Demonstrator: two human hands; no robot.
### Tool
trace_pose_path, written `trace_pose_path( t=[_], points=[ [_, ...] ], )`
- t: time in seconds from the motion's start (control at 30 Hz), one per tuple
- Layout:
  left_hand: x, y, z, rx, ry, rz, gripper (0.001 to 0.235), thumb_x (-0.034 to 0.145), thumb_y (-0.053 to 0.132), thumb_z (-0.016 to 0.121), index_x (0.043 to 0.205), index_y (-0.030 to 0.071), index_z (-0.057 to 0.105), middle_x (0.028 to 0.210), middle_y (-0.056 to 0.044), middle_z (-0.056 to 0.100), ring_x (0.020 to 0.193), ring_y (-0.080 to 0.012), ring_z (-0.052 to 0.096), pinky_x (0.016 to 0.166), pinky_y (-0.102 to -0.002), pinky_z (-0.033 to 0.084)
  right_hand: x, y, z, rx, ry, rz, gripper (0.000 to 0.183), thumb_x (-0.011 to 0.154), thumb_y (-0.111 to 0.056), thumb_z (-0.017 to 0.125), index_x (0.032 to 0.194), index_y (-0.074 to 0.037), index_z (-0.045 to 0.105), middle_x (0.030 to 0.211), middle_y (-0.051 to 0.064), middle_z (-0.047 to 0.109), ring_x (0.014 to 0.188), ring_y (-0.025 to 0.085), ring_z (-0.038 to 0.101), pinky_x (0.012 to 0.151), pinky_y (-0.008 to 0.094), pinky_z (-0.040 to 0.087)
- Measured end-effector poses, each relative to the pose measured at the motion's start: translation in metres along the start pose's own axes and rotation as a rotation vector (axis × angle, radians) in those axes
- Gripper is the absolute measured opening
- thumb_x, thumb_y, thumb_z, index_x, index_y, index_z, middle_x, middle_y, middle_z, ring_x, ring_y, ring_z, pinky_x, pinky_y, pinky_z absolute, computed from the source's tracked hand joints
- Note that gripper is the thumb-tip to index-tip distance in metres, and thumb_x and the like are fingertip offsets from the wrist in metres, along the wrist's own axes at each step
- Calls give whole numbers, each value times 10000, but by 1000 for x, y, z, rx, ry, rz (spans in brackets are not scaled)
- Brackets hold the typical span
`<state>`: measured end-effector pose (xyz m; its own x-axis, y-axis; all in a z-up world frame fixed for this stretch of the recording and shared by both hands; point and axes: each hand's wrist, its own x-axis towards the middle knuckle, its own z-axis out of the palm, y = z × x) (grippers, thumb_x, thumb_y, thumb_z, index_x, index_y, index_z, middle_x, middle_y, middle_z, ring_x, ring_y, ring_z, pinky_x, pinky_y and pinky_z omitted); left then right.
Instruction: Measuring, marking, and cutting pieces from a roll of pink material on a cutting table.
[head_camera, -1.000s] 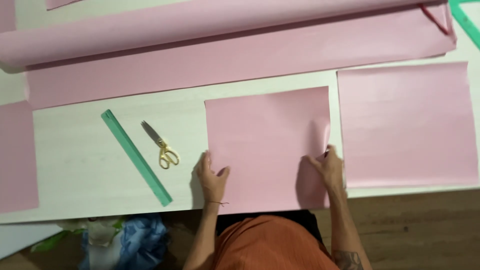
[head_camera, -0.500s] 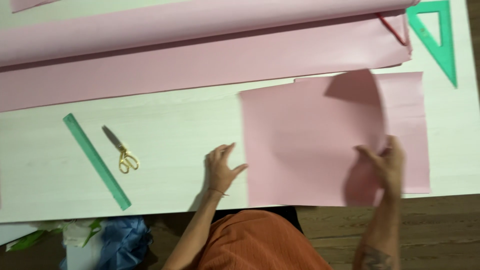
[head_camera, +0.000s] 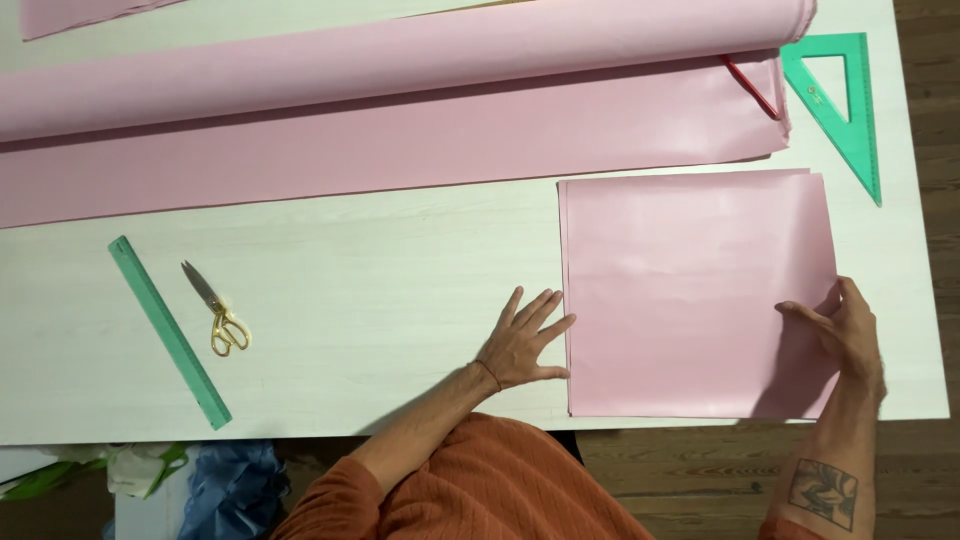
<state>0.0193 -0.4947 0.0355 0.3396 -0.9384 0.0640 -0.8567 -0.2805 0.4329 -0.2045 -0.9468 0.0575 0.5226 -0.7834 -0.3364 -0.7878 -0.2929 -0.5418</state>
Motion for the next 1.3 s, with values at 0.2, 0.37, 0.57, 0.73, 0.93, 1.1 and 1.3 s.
trace_pose_path(
  t=[0.2, 0.37, 0.57, 0.73, 0.93, 1.1, 1.3],
  points=[
    [7, 2, -4, -15, -18, 35, 1001, 767, 835, 611, 1539, 215, 463, 1654, -200, 308, 1556, -309, 232, 1284, -608, 47, 4, -4, 0, 30, -31, 28, 725, 785, -279, 880, 1370, 0, 557, 1053, 252, 700, 918, 375, 708, 733, 510, 632],
    [13, 3, 0, 0, -21, 17, 994, 803, 822, 600, 1561, 198, 441, 1672, -191, 297, 1567, -299, 240, 1294, -606, 53, -6, -18, 7, 108, 9, 20, 979, 731, -273, 875, 1570, -62, 417, 1221, 276, 671, 1057, 407, 700, 827, 532, 621],
    [14, 3, 0, 33, -3, -2, 957, 849, 784, 592, 1575, 187, 407, 1668, -223, 262, 1568, -319, 220, 1293, -597, 57, -14, -35, 8, 73, 51, 88, 1026, 712, -242, 887, 1609, -126, 404, 1297, 280, 643, 1130, 433, 667, 876, 599, 593],
    [12, 2, 3, 43, -3, 4, 938, 870, 780, 557, 1579, 186, 402, 1682, -211, 248, 1575, -305, 206, 1296, -584, 57, -15, -31, 10, 101, 61, 103, 1033, 731, -250, 863, 1656, -176, 410, 1305, 236, 666, 1142, 411, 681, 887, 580, 597],
    [13, 3, 0, 66, -26, 3, 941, 880, 794, 521, 1578, 176, 394, 1682, -208, 232, 1574, -302, 190, 1292, -585, 52, 13, 19, 26, -69, 201, -53, 1059, 667, -362, 931, 1580, -89, 468, 1363, 256, 540, 1141, 390, 609, 882, 523, 596],
    [14, 3, 1, 70, -26, 7, 936, 885, 796, 509, 1579, 178, 393, 1683, -208, 222, 1573, -305, 186, 1288, -586, 49, 26, 57, 39, -171, 274, -141, 955, 672, -476, 956, 1480, -76, 642, 1338, 215, 477, 1156, 366, 513, 890, 500, 581],
    [12, 2, 6, 84, -23, 8, 940, 880, 811, 491, 1580, 192, 389, 1686, -201, 215, 1575, -302, 182, 1288, -584, 42, 24, 53, 38, -151, 264, -97, 949, 651, -540, 939, 1443, -87, 680, 1327, 197, 475, 1141, 350, 507, 855, 504, 584]
  ],
)
